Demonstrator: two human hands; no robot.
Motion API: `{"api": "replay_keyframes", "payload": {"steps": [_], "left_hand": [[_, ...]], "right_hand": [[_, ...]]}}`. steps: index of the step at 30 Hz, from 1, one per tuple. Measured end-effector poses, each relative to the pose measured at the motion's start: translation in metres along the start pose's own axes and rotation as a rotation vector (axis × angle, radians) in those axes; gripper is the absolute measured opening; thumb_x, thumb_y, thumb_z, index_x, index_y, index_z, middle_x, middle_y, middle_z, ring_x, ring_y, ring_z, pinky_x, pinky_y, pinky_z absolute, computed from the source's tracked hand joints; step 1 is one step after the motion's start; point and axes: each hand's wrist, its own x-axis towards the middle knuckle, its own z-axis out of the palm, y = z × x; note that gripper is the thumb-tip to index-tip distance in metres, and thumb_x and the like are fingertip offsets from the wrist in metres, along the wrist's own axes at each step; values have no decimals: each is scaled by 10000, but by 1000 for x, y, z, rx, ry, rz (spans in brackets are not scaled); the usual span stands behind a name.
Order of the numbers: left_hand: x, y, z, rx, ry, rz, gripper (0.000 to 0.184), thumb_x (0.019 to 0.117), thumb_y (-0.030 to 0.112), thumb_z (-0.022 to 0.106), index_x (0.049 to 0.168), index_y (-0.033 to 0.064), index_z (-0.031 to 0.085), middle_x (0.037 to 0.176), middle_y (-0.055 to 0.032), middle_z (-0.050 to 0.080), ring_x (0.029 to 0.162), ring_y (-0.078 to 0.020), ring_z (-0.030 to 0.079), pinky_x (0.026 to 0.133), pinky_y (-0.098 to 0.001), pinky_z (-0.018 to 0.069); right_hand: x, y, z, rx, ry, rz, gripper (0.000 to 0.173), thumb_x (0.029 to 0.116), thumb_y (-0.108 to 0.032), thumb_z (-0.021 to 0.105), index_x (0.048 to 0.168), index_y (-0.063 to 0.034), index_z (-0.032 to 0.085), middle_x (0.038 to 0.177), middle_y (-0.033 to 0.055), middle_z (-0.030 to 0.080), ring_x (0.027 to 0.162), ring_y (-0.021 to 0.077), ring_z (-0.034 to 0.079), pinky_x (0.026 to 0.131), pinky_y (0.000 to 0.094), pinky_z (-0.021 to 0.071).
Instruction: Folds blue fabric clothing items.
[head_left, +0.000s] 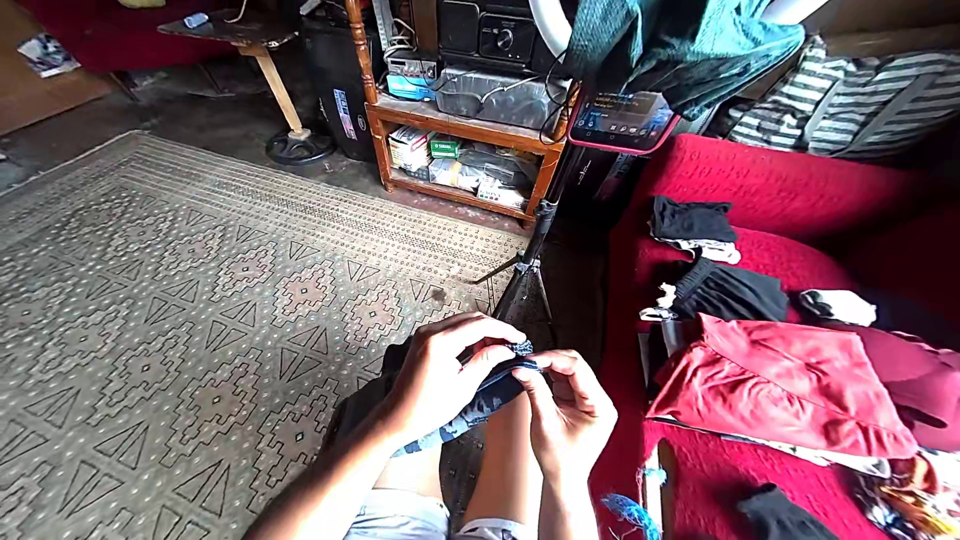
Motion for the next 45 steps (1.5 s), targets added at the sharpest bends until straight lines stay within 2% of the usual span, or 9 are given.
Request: {"api": "replay_keyframes", "payload": {"steps": [5,9,13,17,19,23,31,40,45], "left_hand": [[-3,-4,-3,17,64,-8,128,966,102,662,997,18,754,955,-26,739,865,-29,690,807,-187,584],[-4,-9,-5,39,126,-15,150,966,108,647,1017,2,740,936,-26,741,828,-34,692,774,-200,592],[-16,-19,1,120,135,-26,107,974,89,603,1023,5,647,918,-36,697,832,-41,668,770,-206,576],[-23,-12,8,215,109,7,224,961,54,557,885,62,769,991,-60,721,950,-36,662,836,-155,537],[-28,-8,13,220,95,17,200,935,109,577,896,55,766,1012,-82,722,970,-51,666,844,-160,536],[-36,-4,20,213,78,12,237,888,250,769,958,24,758,1055,-111,701,1022,-65,653,908,-154,521],[-33,-7,12,190,167,7,117,894,163,765,905,49,787,1009,-67,720,979,-21,657,872,-127,520],[-33,-10,3,140,80,-35,204,886,250,788,983,70,790,1063,-49,712,1008,-28,657,893,-157,537],[-37,-10,7,210,77,-60,207,863,237,799,990,74,791,1082,-51,713,1012,-21,660,894,-150,541]], "right_hand": [[1,2,7,-31,-31,-74,54,930,-108,732,905,-60,736,914,-12,736,854,33,692,774,182,592],[-4,3,2,-12,-72,16,77,940,-122,722,954,-46,722,939,-15,740,862,24,695,778,179,596],[-6,4,2,-40,-71,-5,64,960,-100,689,988,-42,696,957,-23,728,872,12,687,782,172,594],[-4,5,5,-11,-26,-47,55,952,-97,694,982,-51,699,953,-26,728,876,17,690,794,179,594],[-6,6,4,-10,-13,-48,48,945,-87,698,973,-48,701,946,-20,727,863,23,690,783,183,597],[-9,4,2,-24,-6,-54,40,947,-95,699,973,-65,703,950,-31,725,883,18,689,791,179,594],[-7,15,-6,108,-206,39,214,934,-210,748,1077,-64,686,1058,-3,712,987,79,682,905,272,585],[-9,24,-3,281,-159,130,54,923,-119,746,956,-80,728,952,-28,727,896,43,687,838,218,588],[-12,28,-1,177,-154,66,73,916,-118,749,938,-49,751,927,1,735,863,48,691,801,213,593]]}}
